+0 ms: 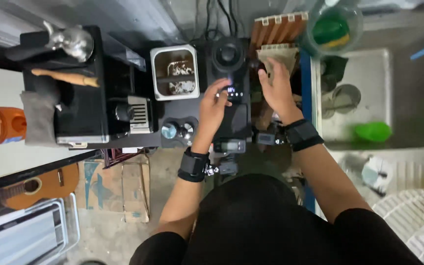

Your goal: The person wipes a metal cup, then retrieves a portafilter and wipes it. They then pick up a moka pot, rinse it under running water, and return to the counter to assemble the moka pot by screwing the top and bottom sections together.

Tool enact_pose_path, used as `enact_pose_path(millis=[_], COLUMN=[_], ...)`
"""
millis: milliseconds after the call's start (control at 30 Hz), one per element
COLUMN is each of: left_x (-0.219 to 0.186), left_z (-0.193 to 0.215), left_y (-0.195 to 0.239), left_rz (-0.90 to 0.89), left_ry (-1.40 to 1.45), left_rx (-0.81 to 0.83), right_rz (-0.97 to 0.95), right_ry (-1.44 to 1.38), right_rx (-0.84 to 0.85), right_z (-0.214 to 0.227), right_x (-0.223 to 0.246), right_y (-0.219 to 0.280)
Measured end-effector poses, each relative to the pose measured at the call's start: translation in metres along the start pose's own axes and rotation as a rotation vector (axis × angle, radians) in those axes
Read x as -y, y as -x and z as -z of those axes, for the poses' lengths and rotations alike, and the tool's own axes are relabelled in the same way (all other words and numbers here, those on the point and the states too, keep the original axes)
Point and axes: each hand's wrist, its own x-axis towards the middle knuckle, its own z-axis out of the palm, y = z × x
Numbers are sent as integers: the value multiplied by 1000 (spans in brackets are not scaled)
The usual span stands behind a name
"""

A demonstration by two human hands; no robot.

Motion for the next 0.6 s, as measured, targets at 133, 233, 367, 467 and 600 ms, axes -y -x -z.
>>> enact_pose_path(millis=[133, 233, 367, 467, 600], left_x=[-40, -39, -34, -45, -56], left_z=[-18, -26, -34, -44, -48], left_y=[-33, -46, -57, -57, -56], left_rz=[75, -207, -212, 18, -27], left_ry=[-289, -637, -869, -1039, -1045], left_rx=[-20, -85, -101, -41, -87], right_rz=[-404, -454, -507, -525, -518], right_ry=[-328, -508, -685, -664, -635], right_rx=[275, 385, 414, 397, 349], right_z=[-21, -29, -36, -40, -43], right_x=[-22, -30, -40, -43, -38], right_y=[-29, -38, -34, -31, -33])
